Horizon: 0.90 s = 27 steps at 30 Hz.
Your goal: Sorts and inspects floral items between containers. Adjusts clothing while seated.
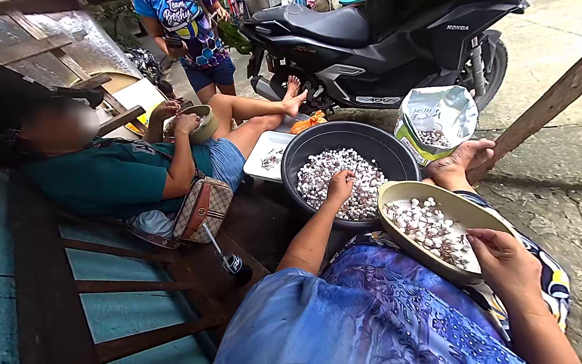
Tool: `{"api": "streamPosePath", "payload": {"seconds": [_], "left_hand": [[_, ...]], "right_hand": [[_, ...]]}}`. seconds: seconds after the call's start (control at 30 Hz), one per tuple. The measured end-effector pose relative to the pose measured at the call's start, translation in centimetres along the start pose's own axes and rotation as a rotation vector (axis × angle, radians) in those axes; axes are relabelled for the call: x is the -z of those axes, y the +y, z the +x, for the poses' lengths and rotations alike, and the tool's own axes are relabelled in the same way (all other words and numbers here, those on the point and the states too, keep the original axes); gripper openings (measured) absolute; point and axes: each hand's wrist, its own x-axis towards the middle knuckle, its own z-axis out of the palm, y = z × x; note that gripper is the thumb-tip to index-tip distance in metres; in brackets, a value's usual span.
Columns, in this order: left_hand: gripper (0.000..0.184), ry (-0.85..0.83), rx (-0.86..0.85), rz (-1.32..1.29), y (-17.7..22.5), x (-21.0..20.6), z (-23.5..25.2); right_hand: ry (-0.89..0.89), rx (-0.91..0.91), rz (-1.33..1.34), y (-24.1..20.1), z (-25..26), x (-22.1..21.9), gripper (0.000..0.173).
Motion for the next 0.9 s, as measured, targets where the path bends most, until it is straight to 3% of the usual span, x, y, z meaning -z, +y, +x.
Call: {"api": "streamPosePath", "payload": {"seconds": [0.23, 0.5, 0.63, 0.77, 0.9], "left_hand": [[0.027, 0.063, 0.025, -0.652, 2.5, 1.2, 0.2], [0.023, 0.13, -0.108, -0.459, 2.4, 1.1, 0.6], [0.024, 0.102, -0.078, -0.596, 3.5, 1.1, -0.3], [0.022, 0.0, -0.087, -0.778, 5.9, 0.7, -1.2], [0.02, -0.233, -0.11, -0.911, 8.7, -0.8, -3.2]], "right_hand": [[-0.029, -0.019, 0.0, -0.2, -0.1, 0.5, 0.022], [-0.021, -0.053, 0.001, -0.1, -0.4, 0.6, 0.018], [-0.005, -0.052, 0.012, -0.5, -0.4, 0.6, 0.015], [0.004, -0.04, 0.02, -1.1, 0.2, 0.9, 0.014], [0.002, -0.005, 0.057, -2.1, 1.1, 0.8, 0.017]]}}
